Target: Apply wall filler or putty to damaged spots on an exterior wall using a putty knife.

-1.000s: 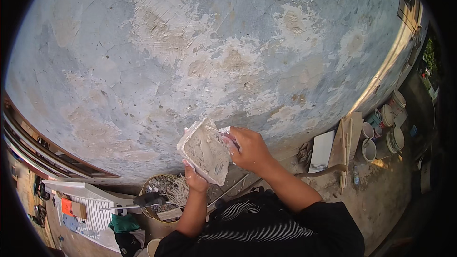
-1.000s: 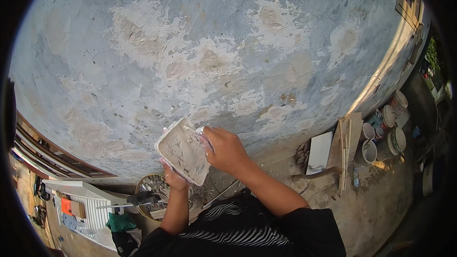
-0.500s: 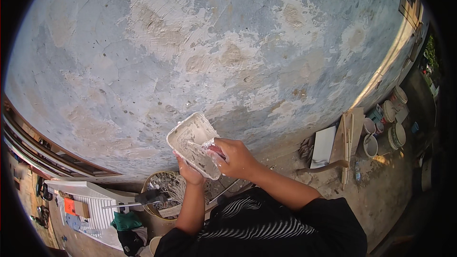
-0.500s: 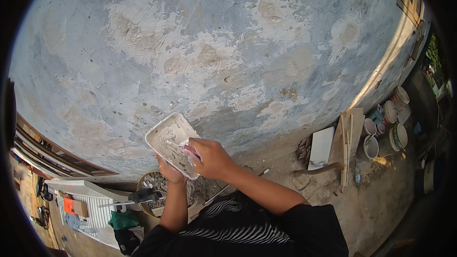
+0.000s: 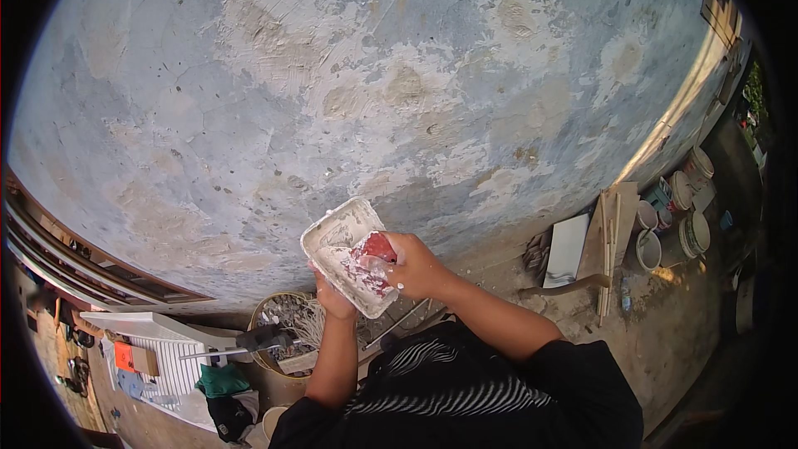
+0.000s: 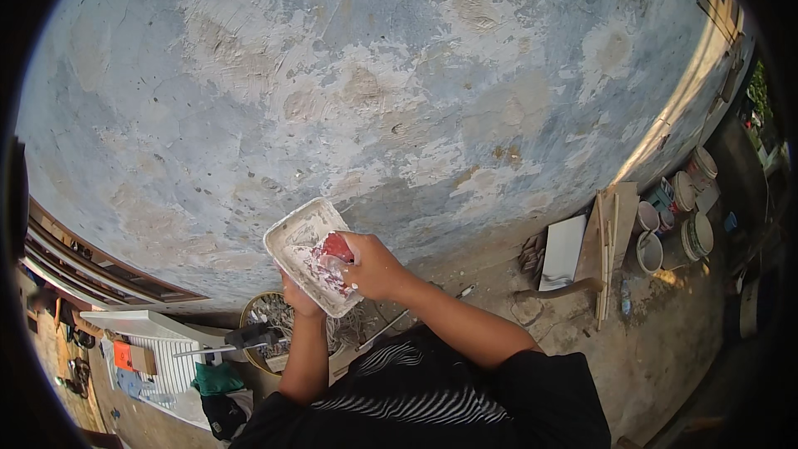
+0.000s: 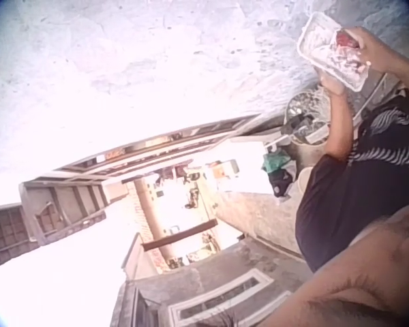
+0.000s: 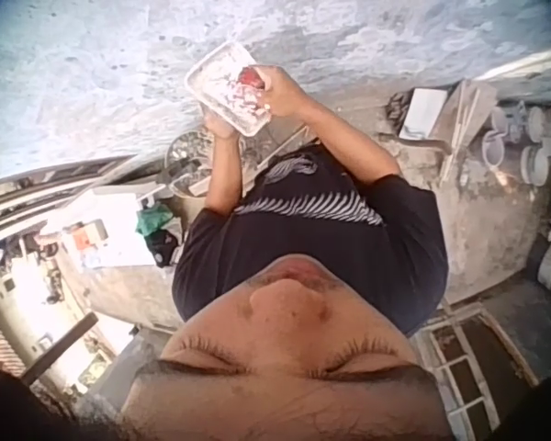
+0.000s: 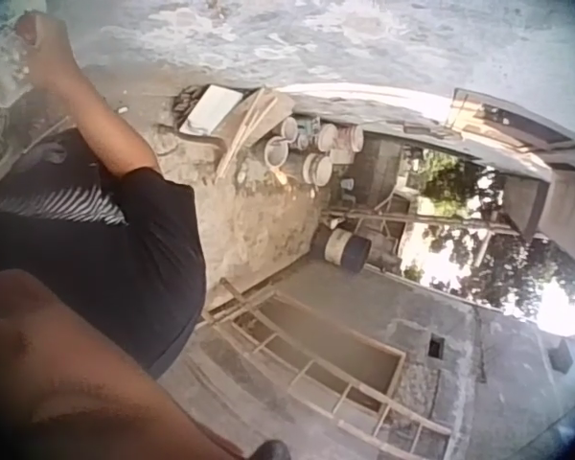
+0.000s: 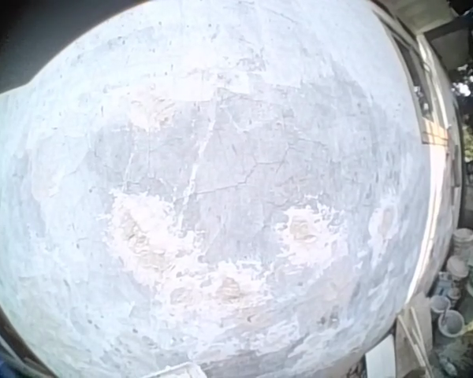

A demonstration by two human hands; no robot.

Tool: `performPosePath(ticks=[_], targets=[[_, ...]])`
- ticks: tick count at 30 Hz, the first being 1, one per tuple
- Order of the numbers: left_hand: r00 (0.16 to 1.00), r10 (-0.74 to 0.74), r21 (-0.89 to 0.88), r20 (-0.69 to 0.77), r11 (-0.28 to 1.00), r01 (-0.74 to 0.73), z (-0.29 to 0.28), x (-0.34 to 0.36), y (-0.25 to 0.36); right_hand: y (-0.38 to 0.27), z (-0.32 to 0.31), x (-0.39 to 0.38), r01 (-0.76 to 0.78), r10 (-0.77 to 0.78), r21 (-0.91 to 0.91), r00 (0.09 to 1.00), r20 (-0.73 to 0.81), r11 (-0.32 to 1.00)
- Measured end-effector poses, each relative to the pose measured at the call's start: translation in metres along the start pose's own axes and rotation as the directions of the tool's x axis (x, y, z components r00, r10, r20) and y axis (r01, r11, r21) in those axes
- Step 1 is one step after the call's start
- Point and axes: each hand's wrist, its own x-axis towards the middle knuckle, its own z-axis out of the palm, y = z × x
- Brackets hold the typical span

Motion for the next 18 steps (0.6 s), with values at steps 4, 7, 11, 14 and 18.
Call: performPosePath(ticks=[4, 7, 11, 14, 18], targets=[[0.99, -0.143, -0.324, 0.0, 0.936, 0.136, -0.006, -0.004, -0.006, 0.015, -0.001, 0.0, -0.077, 0.092, 0.266, 0.995, -0.042, 0.961], [0.975, -0.187, -0.128, -0.119, 0.977, 0.172, 0.003, -0.007, -0.006, 0.011, -0.004, -0.006, -0.06, 0.081, 0.325, 0.995, -0.051, 0.944], [0.972, -0.215, -0.178, -0.094, 0.964, 0.196, -0.001, -0.007, -0.012, 0.02, -0.016, -0.009, -0.124, 0.126, 0.307, 0.992, 0.015, 0.944], [0.97, -0.215, -0.197, -0.117, 0.962, 0.19, 0.005, -0.002, -0.008, 0.016, -0.024, -0.011, -0.113, 0.155, 0.416, 0.985, -0.07, 0.903], [0.962, -0.223, -0.18, -0.155, 0.964, 0.195, 0.011, -0.001, -0.005, 0.011, -0.037, -0.01, -0.104, 0.213, 0.466, 0.959, -0.189, 0.879]])
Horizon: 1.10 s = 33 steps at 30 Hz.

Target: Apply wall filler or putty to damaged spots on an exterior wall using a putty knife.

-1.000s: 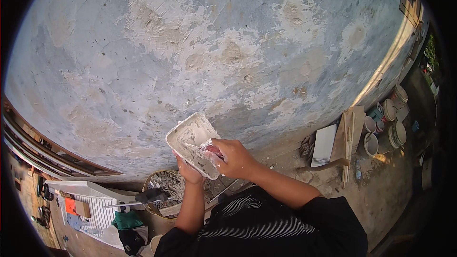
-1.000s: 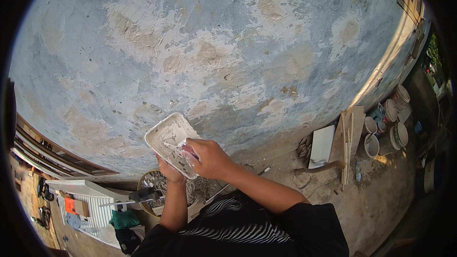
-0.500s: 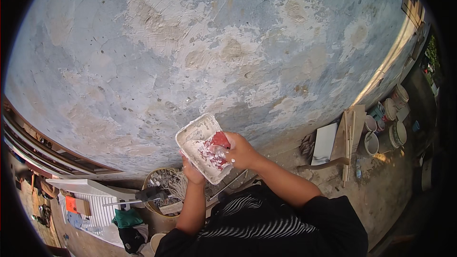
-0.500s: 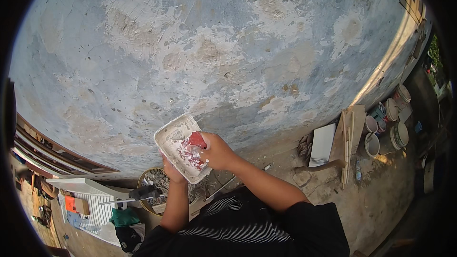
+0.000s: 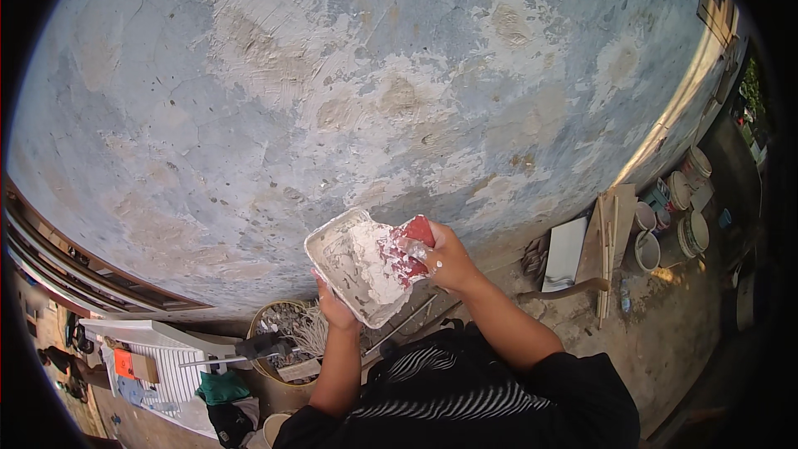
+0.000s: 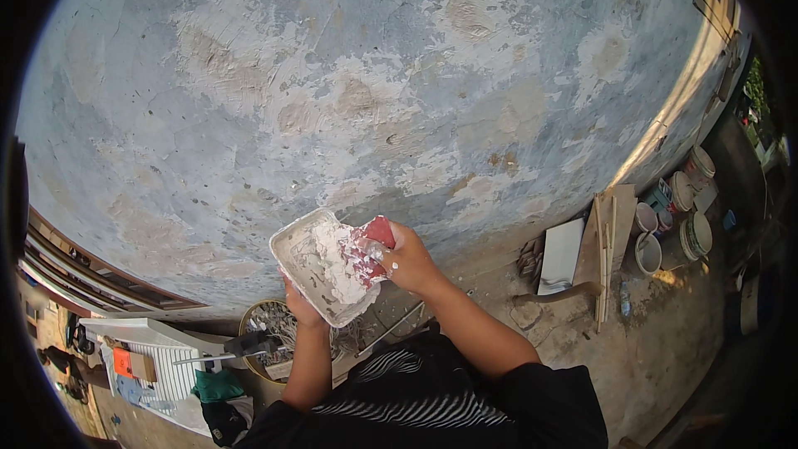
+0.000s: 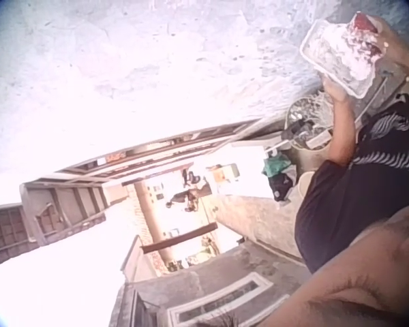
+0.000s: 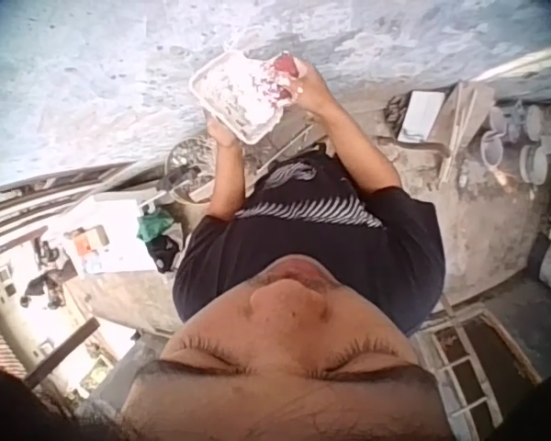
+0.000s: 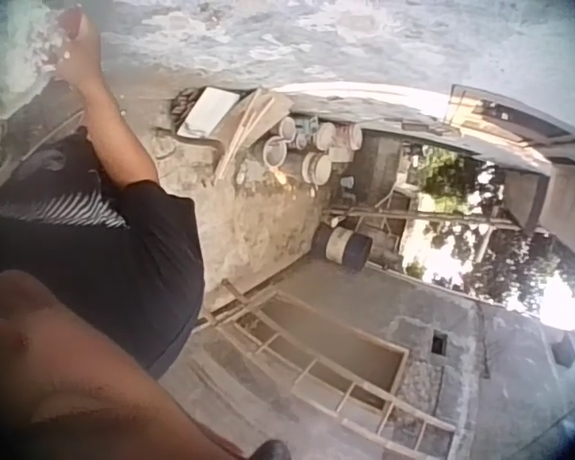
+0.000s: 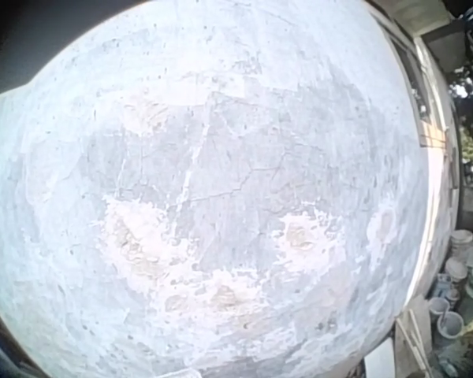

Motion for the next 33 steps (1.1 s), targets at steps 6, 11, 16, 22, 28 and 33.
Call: performPosePath(ticks=[6, 11, 16, 22, 28, 33], targets=[[0.999, -0.008, 0.0, -0.052, 1.0, 0.008, 0.001, 0.001, -0.006, 0.001, -0.013, 0.002, -0.018, 0.052, 0.212, 0.986, -0.156, 0.977], [0.991, 0.016, 0.035, -0.13, 0.999, -0.011, -0.002, 0.002, -0.007, -0.009, -0.038, 0.008, 0.035, 0.107, 0.451, 0.953, -0.284, 0.892], [0.99, -0.02, -0.018, -0.141, 1.0, 0.018, 0.002, 0.002, -0.005, -0.024, -0.044, 0.02, 0.469, -0.28, 0.202, 0.763, -0.582, 0.859], [0.982, -0.028, -0.035, -0.186, 0.999, 0.022, 0.003, 0.006, -0.005, -0.033, -0.034, 0.034, 0.535, -0.587, -0.282, 0.572, -0.573, 0.797], [0.954, -0.147, -0.03, -0.26, 0.989, 0.144, 0.024, 0.017, -0.007, -0.022, 0.0, 0.011, 0.448, -0.501, -0.224, 0.769, -0.396, 0.865], [0.973, -0.073, 0.146, -0.221, 0.984, 0.106, 0.039, 0.022, -0.02, -0.01, 0.023, -0.009, 0.357, -0.463, -0.377, 0.853, -0.242, 0.855]])
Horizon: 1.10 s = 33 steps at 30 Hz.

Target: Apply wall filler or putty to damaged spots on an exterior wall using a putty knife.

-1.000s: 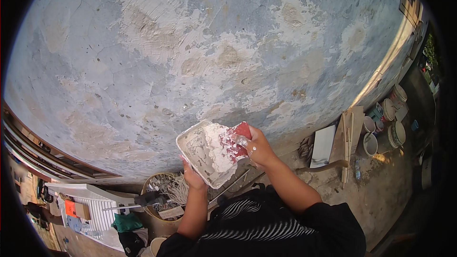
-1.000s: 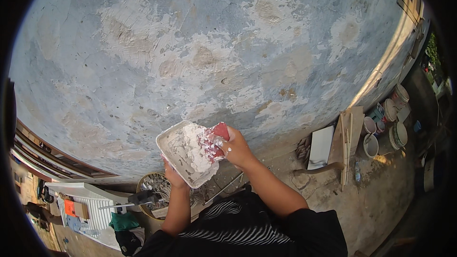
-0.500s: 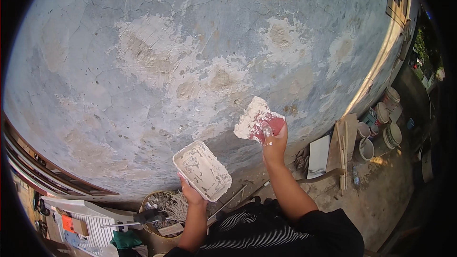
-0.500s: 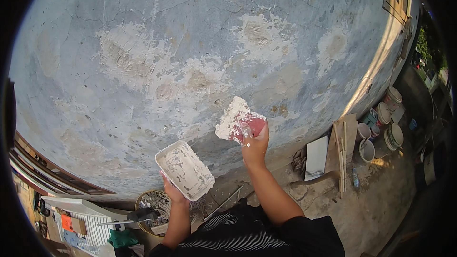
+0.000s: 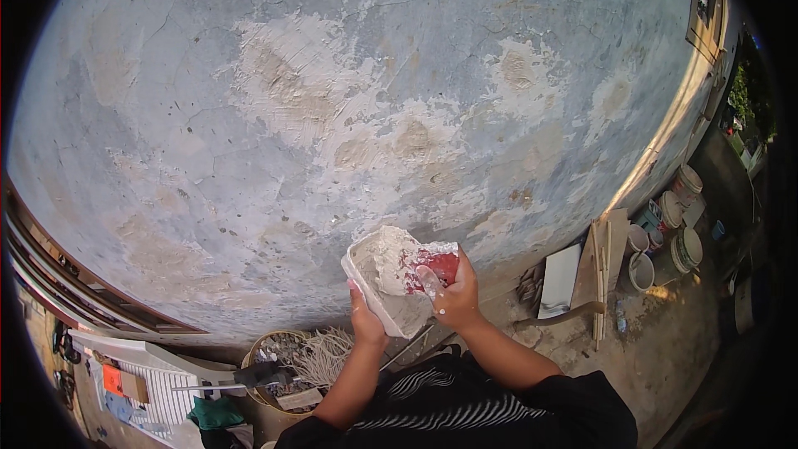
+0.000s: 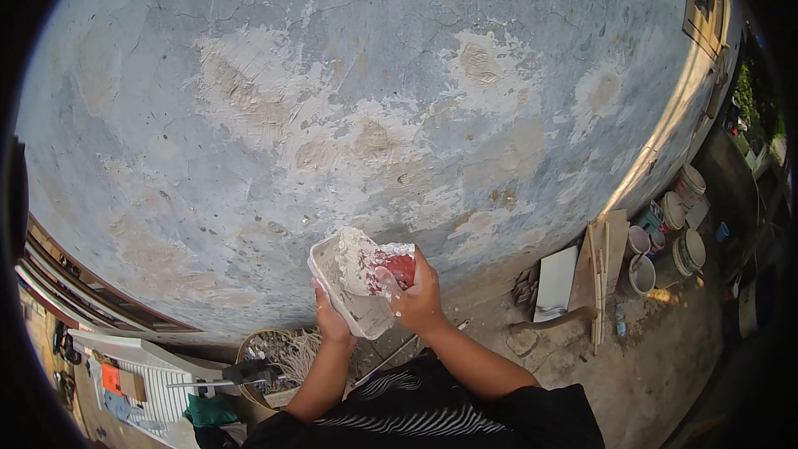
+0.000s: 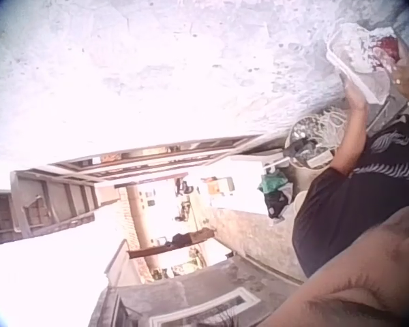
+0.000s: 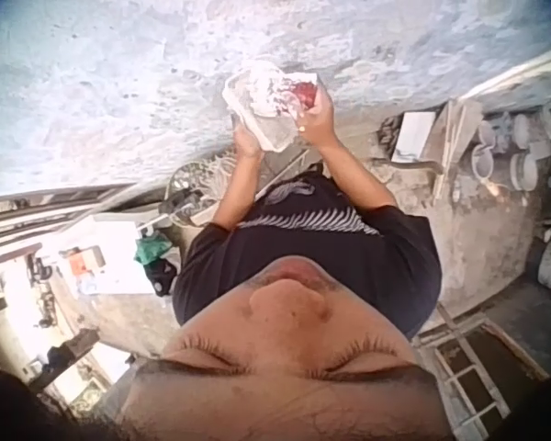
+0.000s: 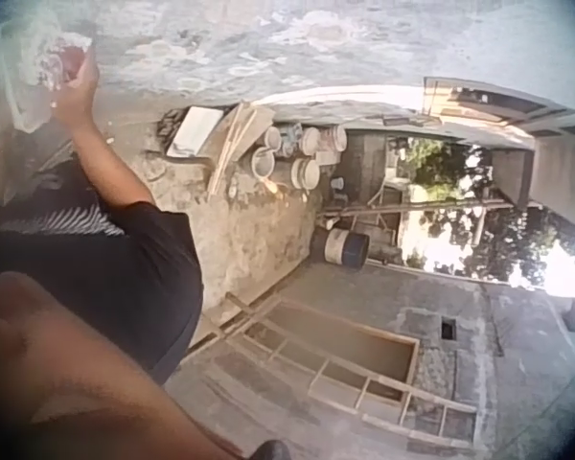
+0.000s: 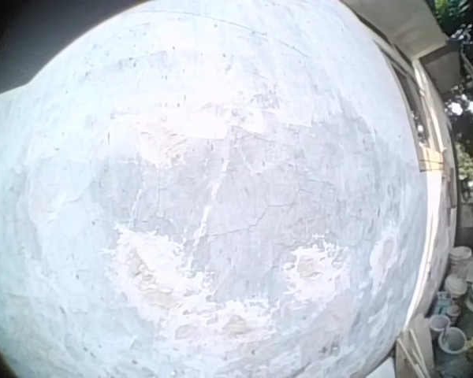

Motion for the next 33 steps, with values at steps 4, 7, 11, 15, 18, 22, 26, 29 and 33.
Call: performPosePath(ticks=[4, 7, 11, 15, 18, 22, 26, 29, 33], targets=[[1.0, 0.0, 0.011, 0.02, 1.0, 0.0, -0.003, 0.005, -0.007, 0.006, 0.007, -0.01, -0.069, 0.069, 0.144, 0.998, 0.005, 0.987], [0.999, -0.006, 0.03, 0.045, 1.0, 0.004, -0.003, 0.004, -0.008, 0.01, 0.006, -0.008, -0.114, 0.125, 0.3, 0.992, -0.017, 0.947], [0.998, -0.012, 0.087, 0.054, 0.996, 0.007, -0.022, 0.015, -0.02, 0.01, 0.004, -0.015, -0.054, 0.064, 0.269, 0.998, -0.029, 0.962], [0.999, -0.035, 0.15, 0.037, 0.988, 0.029, -0.009, 0.009, -0.006, 0.008, -0.002, -0.02, 0.121, -0.121, 0.026, 0.993, 0.002, 0.992], [0.996, -0.081, 0.115, 0.043, 0.991, 0.075, -0.017, 0.011, -0.008, 0.011, 0.0, -0.017, 0.218, -0.217, -0.028, 0.976, 0.022, 0.976], [0.988, -0.15, 0.022, 0.047, 0.989, 0.149, -0.004, 0.002, 0.0, 0.022, -0.004, -0.017, 0.029, -0.027, 0.062, 0.999, -0.036, 0.998], [0.992, -0.123, -0.017, -0.014, 0.992, 0.122, 0.009, -0.005, 0.011, 0.02, -0.006, -0.014, 0.067, -0.069, -0.026, 0.992, -0.108, 0.997], [0.997, -0.075, 0.033, 0.005, 0.997, 0.075, 0.005, -0.002, 0.009, 0.009, -0.007, -0.02, 0.105, -0.11, -0.108, 0.993, -0.04, 0.989], [0.993, -0.107, 0.07, 0.052, 0.992, 0.103, -0.003, 0.007, -0.005, 0.01, -0.007, -0.025, 0.235, -0.233, -0.161, 0.972, 0.029, 0.959]])
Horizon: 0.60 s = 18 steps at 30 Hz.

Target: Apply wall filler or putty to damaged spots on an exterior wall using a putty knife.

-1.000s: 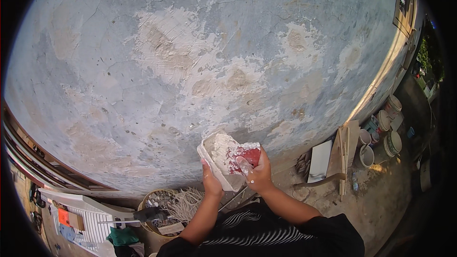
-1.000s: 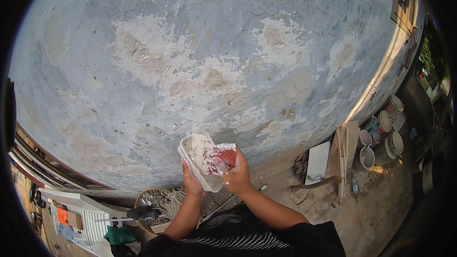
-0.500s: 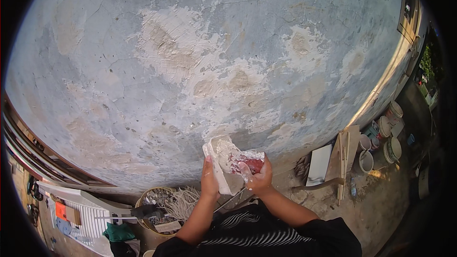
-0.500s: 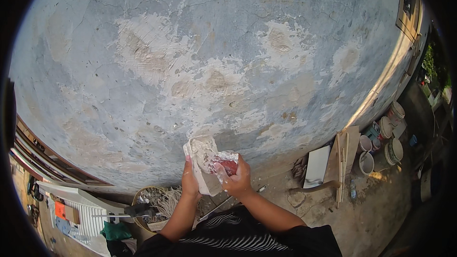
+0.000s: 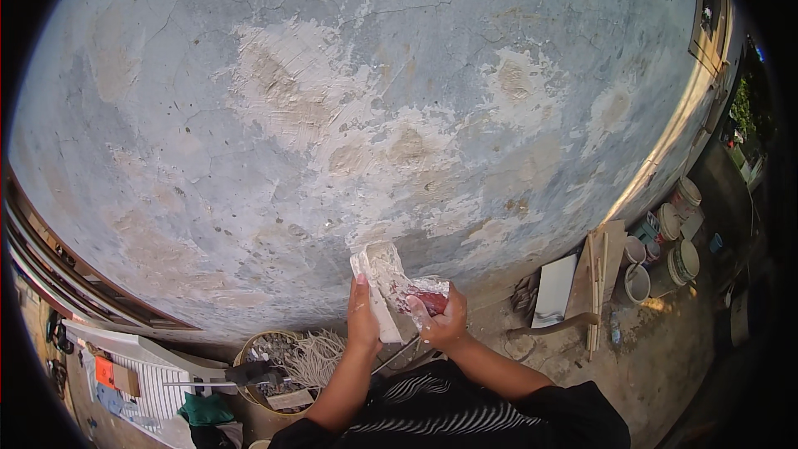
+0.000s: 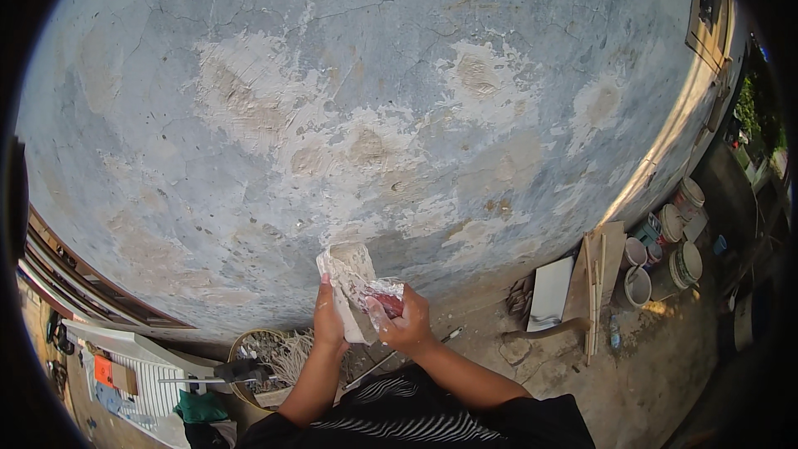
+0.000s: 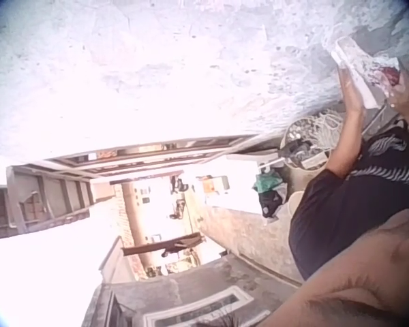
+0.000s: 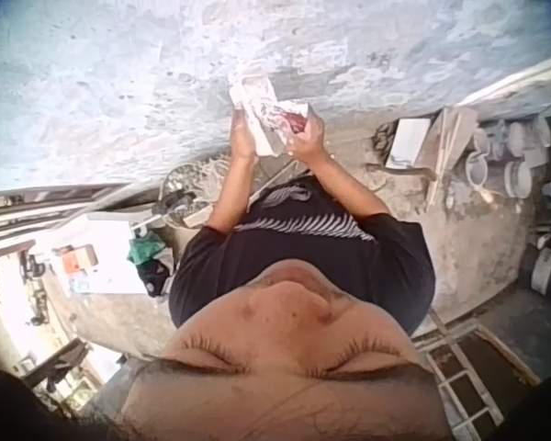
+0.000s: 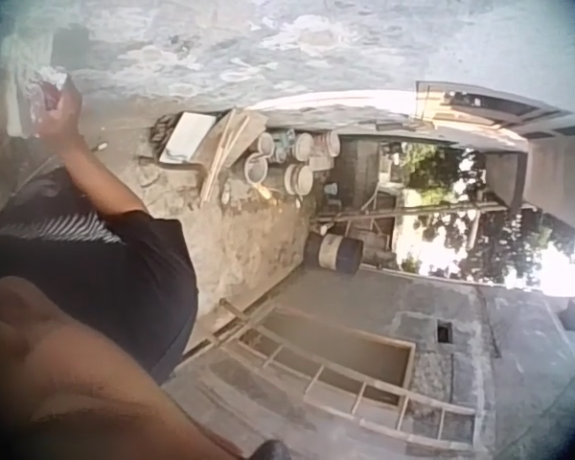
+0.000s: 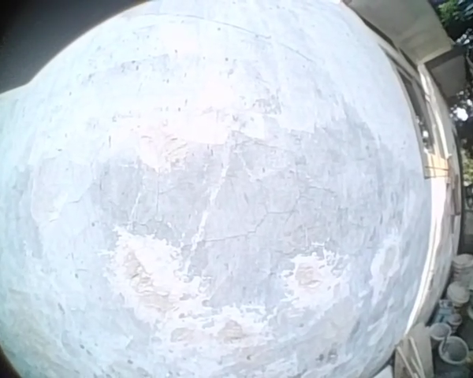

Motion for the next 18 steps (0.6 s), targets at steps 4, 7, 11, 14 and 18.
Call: performPosePath(ticks=[4, 7, 11, 14, 18], targets=[[1.0, -0.001, -0.005, 0.006, 1.0, 0.001, 0.007, -0.003, -0.002, 0.0, -0.004, 0.001, 0.131, -0.129, -0.063, 0.991, 0.032, 0.989], [1.0, 0.02, 0.038, 0.0, 0.999, -0.02, 0.008, -0.002, -0.003, -0.001, -0.006, 0.002, 0.064, -0.064, -0.012, 0.998, 0.026, 0.998], [1.0, 0.003, 0.102, -0.02, 0.995, -0.001, 0.011, -0.002, 0.0, 0.015, -0.004, -0.003, -0.199, 0.221, 0.238, 0.973, -0.073, 0.951], [0.998, -0.022, 0.146, -0.058, 0.989, 0.031, 0.004, 0.002, -0.006, 0.021, -0.007, 0.007, -0.258, 0.355, 0.493, 0.928, -0.112, 0.831], [0.997, -0.078, 0.063, -0.021, 0.995, 0.08, -0.011, 0.0, -0.01, 0.03, -0.015, 0.012, -0.22, 0.392, 0.561, 0.897, -0.204, 0.798]])
